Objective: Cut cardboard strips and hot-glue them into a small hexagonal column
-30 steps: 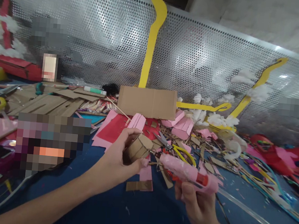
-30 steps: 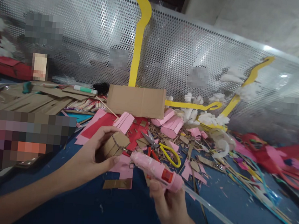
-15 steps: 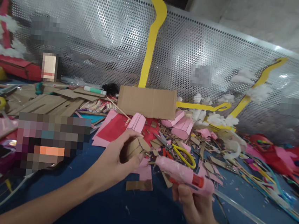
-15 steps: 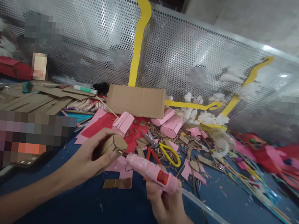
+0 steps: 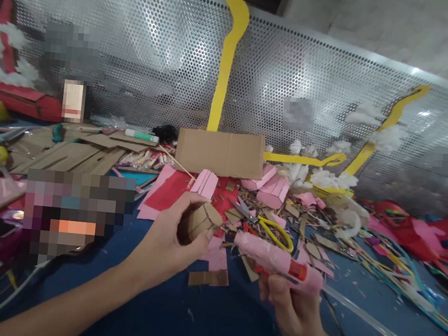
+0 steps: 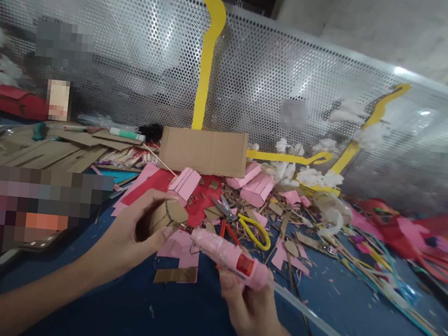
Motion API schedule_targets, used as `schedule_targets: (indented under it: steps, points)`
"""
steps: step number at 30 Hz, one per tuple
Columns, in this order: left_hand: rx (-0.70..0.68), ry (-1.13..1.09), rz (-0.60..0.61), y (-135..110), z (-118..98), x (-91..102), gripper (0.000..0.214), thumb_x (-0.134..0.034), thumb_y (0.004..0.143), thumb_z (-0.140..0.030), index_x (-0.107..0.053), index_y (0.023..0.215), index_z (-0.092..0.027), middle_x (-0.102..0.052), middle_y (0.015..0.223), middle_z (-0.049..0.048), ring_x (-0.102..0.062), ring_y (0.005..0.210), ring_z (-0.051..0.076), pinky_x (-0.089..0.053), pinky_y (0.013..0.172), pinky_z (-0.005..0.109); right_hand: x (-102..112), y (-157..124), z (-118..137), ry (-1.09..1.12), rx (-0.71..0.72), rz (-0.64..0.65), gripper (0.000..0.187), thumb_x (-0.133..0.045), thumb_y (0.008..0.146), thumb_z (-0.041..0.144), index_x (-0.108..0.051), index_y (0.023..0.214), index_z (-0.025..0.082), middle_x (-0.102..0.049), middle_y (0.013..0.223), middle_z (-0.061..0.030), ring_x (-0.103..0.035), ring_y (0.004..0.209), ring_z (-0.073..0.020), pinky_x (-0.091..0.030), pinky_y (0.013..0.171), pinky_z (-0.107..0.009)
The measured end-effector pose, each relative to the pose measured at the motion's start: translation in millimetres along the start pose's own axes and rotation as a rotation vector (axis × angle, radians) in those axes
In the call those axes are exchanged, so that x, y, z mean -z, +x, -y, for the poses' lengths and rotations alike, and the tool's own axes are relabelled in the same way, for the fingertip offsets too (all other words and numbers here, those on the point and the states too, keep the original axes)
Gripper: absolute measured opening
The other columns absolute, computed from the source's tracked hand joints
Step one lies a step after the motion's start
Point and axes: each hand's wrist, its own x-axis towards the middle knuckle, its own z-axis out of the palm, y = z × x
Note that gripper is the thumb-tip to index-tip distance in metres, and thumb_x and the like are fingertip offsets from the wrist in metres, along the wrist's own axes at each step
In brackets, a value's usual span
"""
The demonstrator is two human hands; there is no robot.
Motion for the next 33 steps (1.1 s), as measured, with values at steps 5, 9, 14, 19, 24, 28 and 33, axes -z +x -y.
schedule_targets:
  steps: [5, 9, 14, 19, 24, 28, 33]
  points:
    - [-0.011, 0.046, 0.002, -1.3, 0.3, 0.8, 0.029, -0.063, 0.094, -0.022, -0.054, 0.121, -0.023, -0.066, 0.111, 0.0044, -0.065, 0.103, 0.022, -0.056, 0.087, 0.035, 0.9, 1.1, 2.3, -0.034, 0.015, 0.01, 0.044, -0.047, 0.11, 0.039, -0.059, 0.071, 0.022, -0.054, 0.054, 0.002, -0.049, 0.046, -0.0123, -0.041, 0.044, -0.023]
    - [-0.007, 0.045, 0.01, -0.6, -2.7, 0.4, 0.028, -0.064, 0.093, -0.023, -0.054, 0.119, -0.023, -0.067, 0.109, 0.0045, -0.066, 0.1, 0.022, -0.057, 0.084, 0.034, 0.8, 2.9, 4.3, -0.028, 0.007, 0.019, 0.05, -0.045, 0.111, 0.041, -0.057, 0.067, 0.021, -0.053, 0.053, 0.0012, -0.049, 0.044, -0.0117, -0.039, 0.041, -0.022]
    - [-0.026, 0.072, 0.009, -0.2, -3.6, -0.8, 0.029, -0.065, 0.092, -0.024, -0.054, 0.118, -0.023, -0.066, 0.107, 0.0044, -0.066, 0.097, 0.022, -0.057, 0.081, 0.035, -0.2, 1.5, 1.1, -0.005, 0.0, 0.024, 0.046, -0.047, 0.11, 0.039, -0.058, 0.07, 0.021, -0.055, 0.053, 0.0012, -0.049, 0.045, -0.0119, -0.04, 0.042, -0.022]
    - [-0.018, 0.073, 0.026, -0.9, -1.2, -1.1, 0.031, -0.067, 0.093, -0.027, -0.054, 0.121, -0.024, -0.066, 0.108, 0.0041, -0.065, 0.096, 0.022, -0.056, 0.078, 0.034, 0.8, 2.0, 1.2, -0.006, 0.022, 0.03, 0.045, -0.048, 0.109, 0.04, -0.06, 0.071, 0.021, -0.057, 0.055, 0.0008, -0.05, 0.045, -0.0125, -0.041, 0.043, -0.023]
    - [-0.019, 0.132, 0.058, -1.5, 0.2, -0.2, 0.035, -0.066, 0.092, -0.023, -0.053, 0.124, -0.026, -0.065, 0.103, 0.0018, -0.064, 0.089, 0.02, -0.056, 0.078, 0.034, 1.1, 4.3, 3.4, 0.019, 0.022, 0.044, 0.045, -0.049, 0.109, 0.041, -0.06, 0.07, 0.022, -0.055, 0.055, 0.0008, -0.051, 0.046, -0.0136, -0.042, 0.044, -0.024]
    - [-0.014, 0.151, 0.059, -1.2, 1.2, 0.2, 0.036, -0.067, 0.091, -0.024, -0.053, 0.124, -0.025, -0.065, 0.104, 0.0025, -0.065, 0.091, 0.021, -0.056, 0.079, 0.035, 0.7, 1.7, 0.8, 0.041, 0.015, 0.047, 0.04, -0.05, 0.109, 0.038, -0.061, 0.073, 0.022, -0.056, 0.056, 0.0011, -0.05, 0.047, -0.0132, -0.042, 0.044, -0.023]
    - [0.012, 0.167, 0.073, -0.1, -0.2, -0.6, 0.032, -0.065, 0.091, -0.025, -0.055, 0.121, -0.024, -0.066, 0.1, 0.0021, -0.065, 0.087, 0.021, -0.055, 0.076, 0.035, 0.6, 0.8, -0.2, 0.024, 0.029, 0.048, 0.043, -0.048, 0.11, 0.04, -0.059, 0.072, 0.022, -0.055, 0.055, 0.0018, -0.048, 0.045, -0.0123, -0.04, 0.043, -0.023]
